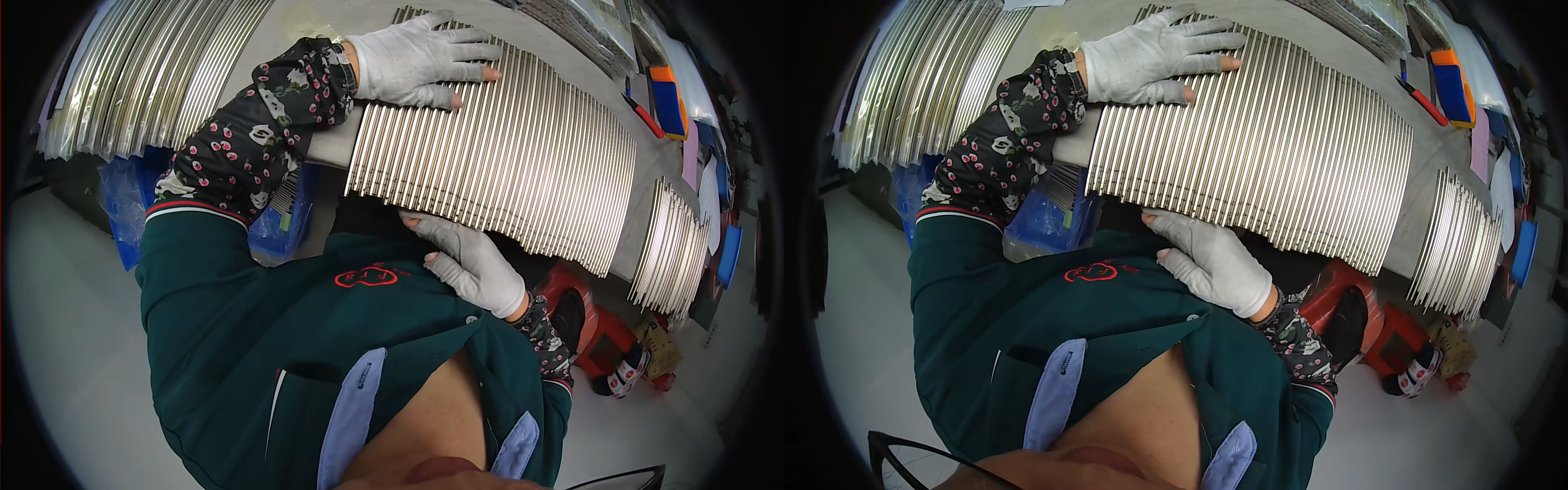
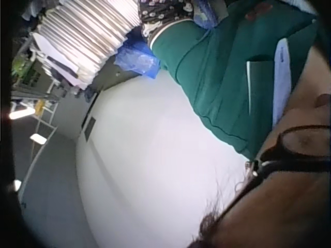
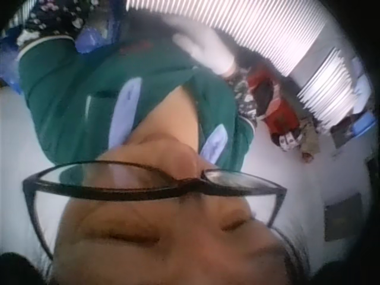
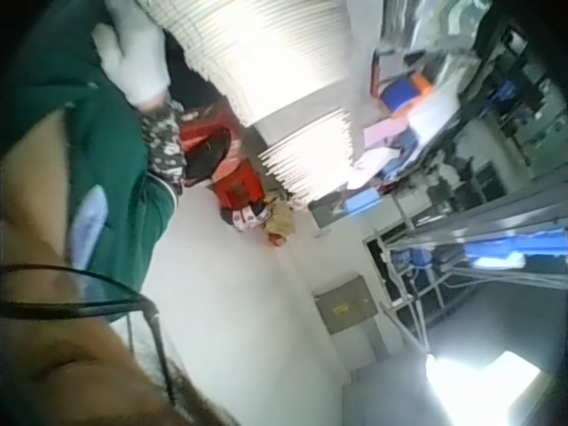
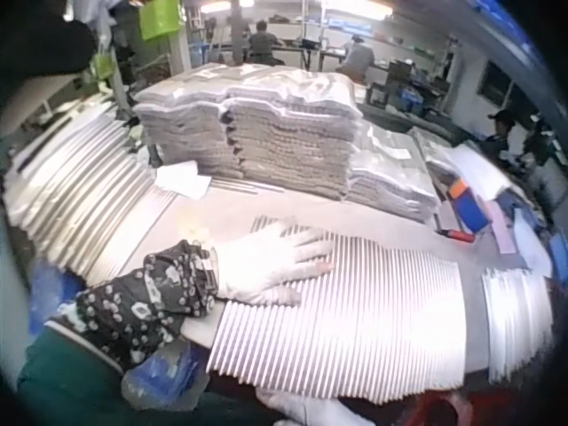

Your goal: Sort and bundle small metal rods on a fabrication workbench.

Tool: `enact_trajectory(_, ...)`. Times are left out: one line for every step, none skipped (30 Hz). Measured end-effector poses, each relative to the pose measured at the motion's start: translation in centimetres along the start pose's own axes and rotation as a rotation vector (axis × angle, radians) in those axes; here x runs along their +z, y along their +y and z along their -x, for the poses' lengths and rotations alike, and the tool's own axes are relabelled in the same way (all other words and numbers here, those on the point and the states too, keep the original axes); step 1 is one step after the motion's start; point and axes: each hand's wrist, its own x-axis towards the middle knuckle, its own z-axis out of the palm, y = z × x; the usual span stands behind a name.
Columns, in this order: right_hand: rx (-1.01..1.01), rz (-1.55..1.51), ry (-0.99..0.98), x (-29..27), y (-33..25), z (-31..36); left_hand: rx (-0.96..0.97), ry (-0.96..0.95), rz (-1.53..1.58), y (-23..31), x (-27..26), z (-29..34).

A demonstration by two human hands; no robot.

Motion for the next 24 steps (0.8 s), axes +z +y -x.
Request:
enact_trajectory(-0.010, -0.010, -0.001, 0.0, 0.0, 0.0, 0.010, -0.016, 0.002, 0.0, 0.5, 0.0)
enact_trajectory(-0.020, -0.020, -0.002, 0.0, 0.0, -0.1, 0.020, -0.033, 0.004, 0.0, 0.9, -0.1)
enact_trajectory(-0.021, -0.018, -0.001, -0.1, -0.1, -0.1, 0.033, -0.050, 0.006, 0.0, 1.1, -0.2)
enact_trajectory(-0.016, -0.032, -0.004, -0.1, -0.3, -0.1, 0.046, -0.067, 0.009, 0.0, 1.3, -0.2)
enact_trajectory(-0.010, -0.045, -0.007, -0.2, -0.5, -0.2, 0.037, -0.073, 0.003, -0.1, 1.4, -0.2)
enact_trajectory(-0.010, -0.043, -0.005, -0.2, -0.5, -0.2, 0.038, -0.071, 0.003, 0.0, 1.4, -0.3)
enact_trajectory(-0.051, -0.048, -0.022, -0.1, -0.6, -0.4, 0.032, -0.071, -0.002, 0.2, 1.4, -0.3)
enact_trajectory(-0.092, -0.052, -0.039, 0.0, -0.7, -0.5, 0.027, -0.071, -0.006, 0.3, 1.4, -0.4)
enact_trajectory(-0.093, -0.048, -0.038, 0.1, -0.7, -0.7, 0.027, -0.068, -0.008, 0.4, 1.2, -0.5)
enact_trajectory(-0.111, -0.061, -0.056, 0.3, -0.6, -0.9, 0.047, -0.055, 0.007, 0.5, 1.0, -0.6)
enact_trajectory(-0.128, -0.074, -0.074, 0.5, -0.7, -1.1, 0.068, -0.042, 0.023, 0.6, 0.9, -0.7)
enact_trajectory(-0.130, -0.070, -0.075, 0.5, -0.8, -1.3, 0.067, -0.039, 0.020, 0.6, 0.9, -0.7)
enact_trajectory(-0.130, -0.051, -0.081, 0.6, -1.0, -1.5, 0.054, -0.055, 0.035, 0.7, 1.0, -0.7)
enact_trajectory(-0.129, -0.034, -0.086, 0.7, -1.1, -1.6, 0.040, -0.071, 0.053, 0.8, 1.1, -0.7)
enact_trajectory(-0.129, -0.032, -0.086, 0.8, -1.1, -1.8, 0.041, -0.069, 0.052, 0.8, 1.2, -0.7)
enact_trajectory(-0.112, -0.099, -0.068, 1.0, -1.0, -1.9, 0.042, -0.065, 0.059, 0.8, 1.2, -0.6)
enact_trajectory(-0.093, -0.167, -0.050, 1.1, -0.9, -1.9, 0.042, -0.061, 0.068, 0.7, 1.4, -0.6)
enact_trajectory(-0.096, -0.161, -0.051, 1.0, -1.2, -2.0, 0.042, -0.057, 0.063, 0.7, 1.2, -0.6)
enact_trajectory(-0.032, -0.174, -0.111, 0.8, -1.7, -2.0, 0.047, -0.052, 0.053, 0.6, 1.1, -0.5)
enact_trajectory(0.033, -0.188, -0.171, 0.8, -1.9, -2.0, 0.052, -0.049, 0.044, 0.6, 1.0, -0.5)
enact_trajectory(0.035, -0.188, -0.171, 0.7, -1.9, -2.1, 0.051, -0.048, 0.045, 0.5, 1.0, -0.5)
enact_trajectory(-0.032, -0.106, -0.117, 0.8, -1.9, -2.2, 0.050, -0.055, 0.045, 0.4, 1.0, -0.5)
enact_trajectory(-0.098, -0.025, -0.062, 0.7, -1.8, -2.3, 0.049, -0.061, 0.044, 0.3, 1.0, -0.5)
enact_trajectory(-0.098, -0.025, -0.061, 0.7, -1.8, -2.3, 0.049, -0.062, 0.044, 0.2, 1.1, -0.4)
